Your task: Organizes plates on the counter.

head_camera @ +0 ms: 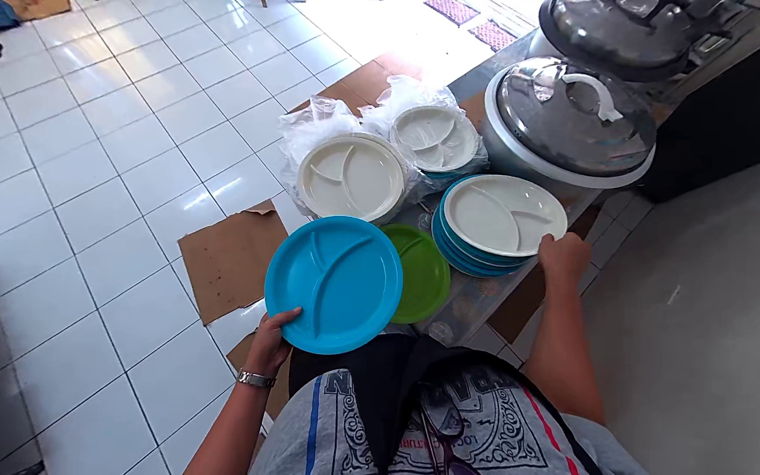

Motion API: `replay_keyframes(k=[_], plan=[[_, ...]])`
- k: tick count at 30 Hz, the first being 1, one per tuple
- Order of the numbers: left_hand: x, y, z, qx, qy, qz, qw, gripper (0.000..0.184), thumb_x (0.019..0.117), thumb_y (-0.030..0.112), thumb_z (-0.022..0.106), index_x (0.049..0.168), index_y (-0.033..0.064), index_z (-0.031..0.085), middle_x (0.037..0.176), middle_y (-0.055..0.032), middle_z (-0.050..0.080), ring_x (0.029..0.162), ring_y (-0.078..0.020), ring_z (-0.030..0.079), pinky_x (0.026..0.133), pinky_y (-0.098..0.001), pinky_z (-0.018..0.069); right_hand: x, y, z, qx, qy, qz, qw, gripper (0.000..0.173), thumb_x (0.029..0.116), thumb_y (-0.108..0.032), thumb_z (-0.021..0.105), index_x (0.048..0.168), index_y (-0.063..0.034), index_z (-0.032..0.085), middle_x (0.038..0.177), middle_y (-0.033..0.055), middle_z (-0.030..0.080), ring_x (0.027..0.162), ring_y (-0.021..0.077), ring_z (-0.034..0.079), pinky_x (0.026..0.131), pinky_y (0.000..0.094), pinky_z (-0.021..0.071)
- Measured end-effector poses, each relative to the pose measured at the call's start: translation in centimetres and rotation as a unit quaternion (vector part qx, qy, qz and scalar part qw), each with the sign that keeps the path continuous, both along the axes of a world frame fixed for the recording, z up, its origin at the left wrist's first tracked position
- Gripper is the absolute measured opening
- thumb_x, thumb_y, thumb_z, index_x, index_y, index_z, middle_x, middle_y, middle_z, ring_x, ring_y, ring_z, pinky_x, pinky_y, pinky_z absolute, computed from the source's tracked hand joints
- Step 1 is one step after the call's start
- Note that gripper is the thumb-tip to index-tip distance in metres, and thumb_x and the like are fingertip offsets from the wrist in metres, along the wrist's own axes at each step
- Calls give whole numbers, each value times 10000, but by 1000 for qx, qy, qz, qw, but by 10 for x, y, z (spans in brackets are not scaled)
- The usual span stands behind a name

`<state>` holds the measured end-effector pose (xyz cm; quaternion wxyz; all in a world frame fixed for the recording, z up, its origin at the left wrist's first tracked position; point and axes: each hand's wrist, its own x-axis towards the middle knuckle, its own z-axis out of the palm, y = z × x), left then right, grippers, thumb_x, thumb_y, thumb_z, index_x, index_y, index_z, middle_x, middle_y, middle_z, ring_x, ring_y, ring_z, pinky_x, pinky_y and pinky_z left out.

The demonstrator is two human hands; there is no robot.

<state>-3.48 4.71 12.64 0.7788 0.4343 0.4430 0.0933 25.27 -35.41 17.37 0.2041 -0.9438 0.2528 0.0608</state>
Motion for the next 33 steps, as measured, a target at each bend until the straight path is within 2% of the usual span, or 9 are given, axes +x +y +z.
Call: replay_keyframes(k=[6,11,13,18,21,26,29,32,33], plan=[[-17,12,3,3,-2,49,999,250,983,-54,460,1220,14,504,948,-94,724,802,-147,739,697,-314,632,5,10,37,90,-161,23,982,392,1087,-159,474,1366,116,496,1284,349,596,1232,425,595,1062,543,439],[-33,21,0,-3,10,84,996,250,985,-46,460,1224,9,510,954,-97,724,806,-152,739,700,-317,633,30,74,87,79,-213,248,942,440,1075,-154,514,1452,63,445,1279,391,584,1186,564,583,994,707,439],[-38,24,-1,-7,8,97,995,253,982,-46,460,1223,9,513,953,-96,724,805,-150,738,696,-315,632,53,122,110,50,-202,372,905,411,1068,-129,512,1433,59,492,1265,391,602,1175,584,586,987,726,428],[-56,30,-7,-14,-1,144,989,231,977,-48,456,1186,17,532,921,-85,738,780,-140,743,676,-310,636,117,275,141,-86,-80,630,768,339,1034,-84,532,1359,-118,624,1204,286,679,1164,534,616,948,745,427],[-70,33,-10,-21,3,180,984,222,973,-43,459,1167,25,543,900,-76,743,766,-135,744,667,-304,635,141,362,121,-148,7,699,700,418,1015,-39,548,1415,-148,601,1327,253,639,1268,499,570,1022,732,402],[-91,43,-22,-32,12,237,971,256,960,-44,469,1199,29,525,924,-77,741,777,-136,746,666,-306,638,158,458,51,-167,37,740,651,374,996,-54,598,1364,-109,633,1359,265,609,1323,500,521,1038,739,387],[-101,53,-25,-34,21,250,967,267,959,-44,458,1209,28,519,927,-74,738,778,-129,744,664,-301,637,153,477,15,-150,33,746,649,405,973,-59,652,1372,-128,640,1420,272,550,1373,525,440,1044,763,350],[-104,64,-27,-31,22,255,966,279,954,-52,456,1217,26,511,938,-78,738,792,-133,745,680,-303,638,144,464,-8,-65,-24,745,664,491,961,-33,664,1440,-124,605,1580,268,409,1467,547,314,1126,812,174],[-104,68,-27,-27,25,255,966,275,953,-52,461,1209,28,516,934,-71,739,790,-127,745,680,-301,638,135,454,-8,-32,-55,746,663,475,986,-77,644,1456,-109,584,1586,271,400,1469,538,325,1145,782,196]])
